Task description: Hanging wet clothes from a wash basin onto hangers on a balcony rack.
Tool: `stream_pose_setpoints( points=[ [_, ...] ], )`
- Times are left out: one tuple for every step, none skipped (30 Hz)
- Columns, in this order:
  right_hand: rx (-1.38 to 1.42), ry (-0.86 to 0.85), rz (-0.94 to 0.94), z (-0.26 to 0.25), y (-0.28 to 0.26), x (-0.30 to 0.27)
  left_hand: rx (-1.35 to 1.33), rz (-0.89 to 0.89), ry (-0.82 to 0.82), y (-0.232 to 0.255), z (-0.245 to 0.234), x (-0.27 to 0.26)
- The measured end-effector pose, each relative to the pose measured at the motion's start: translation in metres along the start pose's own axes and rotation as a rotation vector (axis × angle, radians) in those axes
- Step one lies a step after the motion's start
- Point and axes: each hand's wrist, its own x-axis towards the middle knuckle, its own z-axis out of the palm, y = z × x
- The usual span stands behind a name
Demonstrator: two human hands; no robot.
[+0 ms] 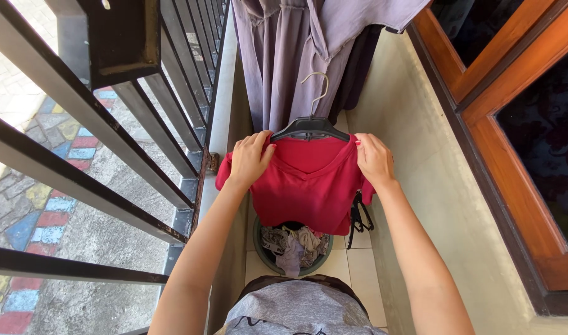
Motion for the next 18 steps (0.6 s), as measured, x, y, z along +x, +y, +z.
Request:
stream_pose_setpoints(
  points=[
    [0.0, 0.004, -0.004, 0.0, 0.0, 0.0, 0.001, 0.003, 0.005, 0.002, -0.001, 0.001],
    [-0.007, 0.011, -0.001, 0.0, -0.001, 0.001, 0.012, -0.007, 0.007, 0.005, -0.002, 0.002],
    [-0.012, 0.019, 0.0, 0.0, -0.002, 0.003, 0.024, -0.016, 0.012, 0.006, -0.004, 0.004],
    [-0.011, 0.025, -0.007, 0.0, -0.002, 0.006, 0.028, -0.012, 0.019, 0.006, -0.004, 0.006],
    [-0.018, 0.029, -0.003, 0.0, -0.003, 0.007, 0.046, 0.008, 0.043, 0.006, -0.004, 0.007],
    [-0.024, 0.032, 0.001, -0.001, -0.004, 0.009, 0.065, 0.029, 0.067, 0.007, -0.004, 0.008],
    [-0.024, 0.039, -0.004, -0.001, -0.004, 0.011, 0.068, 0.034, 0.074, 0.008, -0.006, 0.009],
    [-0.03, 0.047, -0.009, -0.001, -0.004, 0.013, 0.072, 0.029, 0.069, 0.009, -0.007, 0.011],
    [-0.036, 0.056, -0.013, -0.002, -0.005, 0.015, 0.076, 0.024, 0.065, 0.01, -0.008, 0.013],
    [-0.036, 0.063, -0.018, -0.002, -0.005, 0.019, 0.079, 0.03, 0.07, 0.01, -0.009, 0.015],
    [-0.037, 0.073, -0.022, -0.003, -0.006, 0.022, 0.102, 0.038, 0.078, 0.01, -0.009, 0.016],
    [-0.038, 0.083, -0.027, -0.004, -0.007, 0.024, 0.125, 0.046, 0.086, 0.01, -0.009, 0.017],
    [-0.039, 0.089, -0.03, -0.004, -0.006, 0.028, 0.127, 0.05, 0.091, 0.008, -0.009, 0.019],
    [-0.045, 0.094, -0.035, -0.005, -0.005, 0.032, 0.131, 0.056, 0.086, 0.007, -0.009, 0.02],
    [-0.051, 0.1, -0.042, -0.006, -0.004, 0.036, 0.136, 0.062, 0.084, 0.006, -0.008, 0.022],
    [-0.052, 0.106, -0.047, -0.01, -0.006, 0.042, 0.138, 0.066, 0.09, 0.006, -0.01, 0.025],
    [-0.066, 0.109, -0.058, -0.013, -0.007, 0.047, 0.16, 0.073, 0.087, 0.006, -0.011, 0.028],
    [-0.08, 0.111, -0.07, -0.017, -0.009, 0.053, 0.182, 0.079, 0.085, 0.006, -0.013, 0.031]
  ],
)
